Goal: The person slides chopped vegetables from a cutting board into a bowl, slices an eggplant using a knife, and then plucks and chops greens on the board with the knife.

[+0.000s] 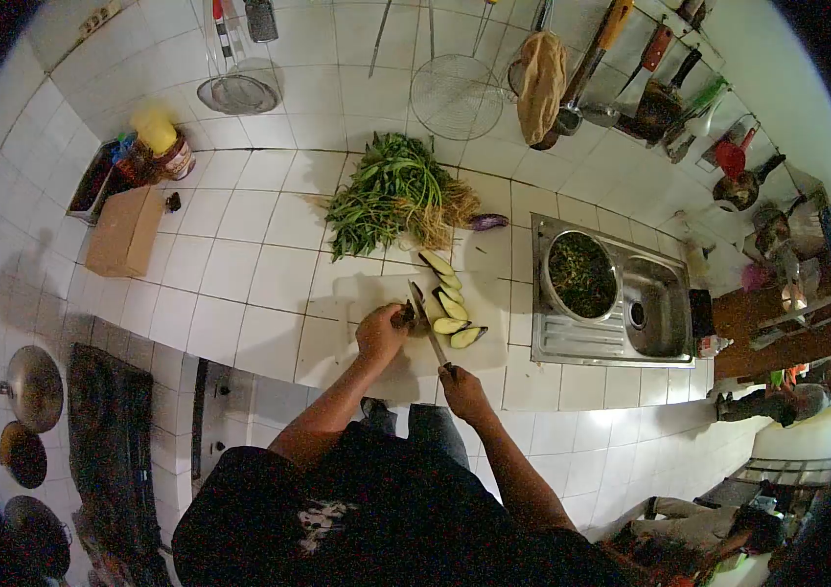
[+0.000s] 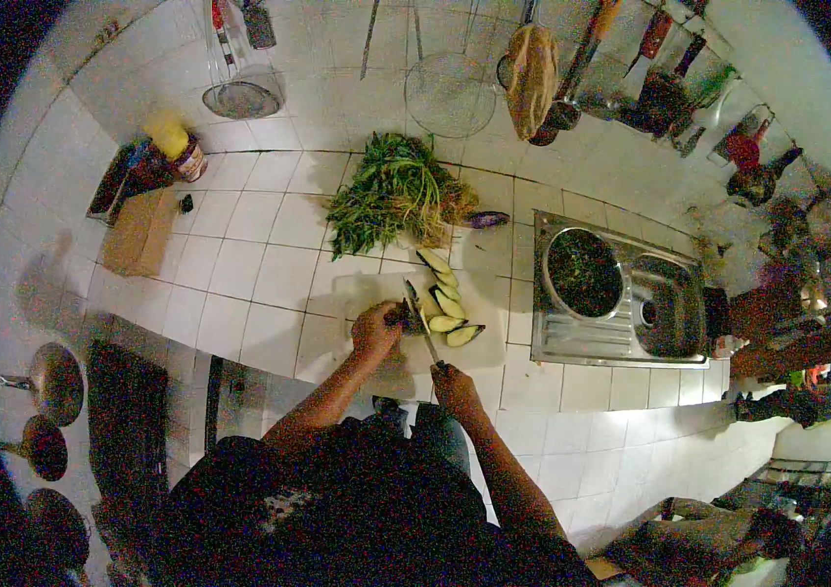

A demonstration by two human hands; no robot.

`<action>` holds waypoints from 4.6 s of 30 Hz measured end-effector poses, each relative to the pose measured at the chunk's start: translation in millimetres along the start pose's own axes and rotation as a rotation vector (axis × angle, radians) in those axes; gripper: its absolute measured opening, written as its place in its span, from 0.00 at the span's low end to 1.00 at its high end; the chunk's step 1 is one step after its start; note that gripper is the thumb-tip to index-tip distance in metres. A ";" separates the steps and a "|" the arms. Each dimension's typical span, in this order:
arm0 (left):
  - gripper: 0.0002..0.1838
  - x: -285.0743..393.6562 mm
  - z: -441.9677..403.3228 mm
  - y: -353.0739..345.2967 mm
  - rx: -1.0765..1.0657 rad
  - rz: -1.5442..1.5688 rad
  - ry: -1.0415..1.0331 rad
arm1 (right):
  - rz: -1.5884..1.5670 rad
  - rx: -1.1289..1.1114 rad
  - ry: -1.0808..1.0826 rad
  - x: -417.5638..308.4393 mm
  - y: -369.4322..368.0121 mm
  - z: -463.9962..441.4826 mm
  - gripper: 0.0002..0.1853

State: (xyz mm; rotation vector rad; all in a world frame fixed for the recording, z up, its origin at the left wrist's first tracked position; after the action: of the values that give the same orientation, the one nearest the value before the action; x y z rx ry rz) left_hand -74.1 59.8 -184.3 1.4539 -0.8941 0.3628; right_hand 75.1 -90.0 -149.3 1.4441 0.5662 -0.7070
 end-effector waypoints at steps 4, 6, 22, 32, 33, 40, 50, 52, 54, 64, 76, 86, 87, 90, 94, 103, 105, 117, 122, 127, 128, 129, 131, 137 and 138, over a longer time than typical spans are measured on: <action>0.20 1.6 2.5 -1.9 -0.026 -0.038 0.016 | -0.072 -0.070 -0.125 -7.9 -1.0 10.1 0.20; 0.19 8.0 7.9 4.6 -0.004 -0.020 0.015 | -0.002 -0.108 -0.177 1.4 -9.4 12.5 0.19; 0.12 16.9 10.7 3.8 -0.002 -0.004 -0.094 | 0.000 -0.169 -0.193 -9.6 -12.7 27.7 0.20; 0.14 16.2 10.7 -3.3 0.035 -0.081 -0.127 | -0.012 -0.149 -0.321 -13.5 -6.1 26.5 0.20; 0.14 15.8 11.6 -3.8 0.033 -0.077 -0.124 | -0.033 -0.154 -0.304 -11.2 -5.8 25.0 0.21; 0.11 7.0 12.8 -3.3 0.075 -0.002 -0.122 | -0.014 -0.206 -0.251 -7.7 -6.5 19.9 0.22; 0.08 11.0 10.0 0.3 0.104 0.013 -0.140 | -0.017 -0.146 -0.170 -1.9 -13.8 13.4 0.21; 0.08 7.4 10.9 -2.2 0.083 0.007 -0.121 | -0.041 -0.144 -0.211 -3.8 -12.2 9.0 0.21; 0.08 7.3 11.7 -0.4 0.064 0.000 -0.103 | -0.049 -0.196 -0.251 -4.1 -13.7 4.1 0.22; 0.11 -6.2 10.1 -7.5 0.055 0.035 -0.094 | 0.142 -0.290 -0.174 -16.2 -21.0 -33.4 0.12; 0.11 -5.0 11.7 -5.4 0.114 0.117 -0.063 | -0.058 -0.218 -0.309 -16.1 -42.1 2.7 0.25; 0.12 -6.5 9.5 -3.1 0.033 0.112 -0.011 | -0.089 -0.154 -0.357 15.4 -55.2 -18.5 0.26; 0.12 -4.0 7.5 -1.4 0.024 0.077 -0.011 | -0.094 -0.143 -0.354 12.2 -48.5 -6.6 0.26; 0.12 -4.2 6.1 -3.9 0.011 0.114 0.007 | -0.063 -0.193 -0.315 0.3 -30.7 17.4 0.27; 0.13 -8.2 4.8 -10.2 0.018 0.078 -0.089 | -0.139 -0.156 -0.370 7.6 -41.2 6.9 0.29; 0.16 -10.8 12.0 -2.4 -0.036 0.065 -0.134 | -0.196 -0.167 -0.407 10.0 -65.5 -14.4 0.29; 0.16 -21.5 7.2 -10.3 0.002 0.067 -0.097 | -0.169 -0.091 -0.406 20.0 -73.6 0.4 0.28; 0.15 -13.1 -13.5 23.0 -0.102 0.045 -0.021 | -0.295 0.060 -0.392 7.0 -28.2 44.0 0.24; 0.33 4.1 4.5 -7.3 -0.231 -0.053 -0.358 | -0.531 0.059 -0.619 10.4 0.8 51.4 0.22; 0.56 45.1 19.5 -26.9 -0.196 -0.122 -0.403 | -0.733 0.148 -0.706 28.6 3.6 64.0 0.19; 0.56 48.1 19.4 -31.2 -0.193 -0.123 -0.401 | -0.777 0.156 -0.751 30.3 4.2 66.8 0.19; 0.56 53.4 19.6 -32.4 -0.187 -0.147 -0.385 | -0.775 0.154 -0.750 34.2 2.7 68.2 0.19; 0.57 53.2 16.0 -45.6 -0.181 -0.170 -0.377 | -0.798 0.218 -0.753 47.5 1.6 68.2 0.20; 0.57 70.9 18.0 -43.5 -0.196 -0.180 -0.354 | -0.989 0.354 -0.733 71.6 2.7 55.6 0.20; 0.57 70.8 17.6 -45.4 -0.194 -0.181 -0.357 | -1.027 0.364 -0.715 78.2 2.1 49.8 0.20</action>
State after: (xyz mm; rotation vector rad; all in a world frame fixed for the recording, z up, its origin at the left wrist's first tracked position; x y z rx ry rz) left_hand -1.9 16.1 -168.0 1.4270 -1.0393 -0.1216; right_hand 126.4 -146.8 -201.7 1.0243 0.6004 -2.1182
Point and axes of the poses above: each hand's wrist, its own z-axis away from the middle knuckle, its own y-axis out of the back of the hand, x = y × z, the point moved 5 cm from there along -z, towards the middle knuckle, and after that the axes turned 2 degrees about -x, right-handed, at the moved point
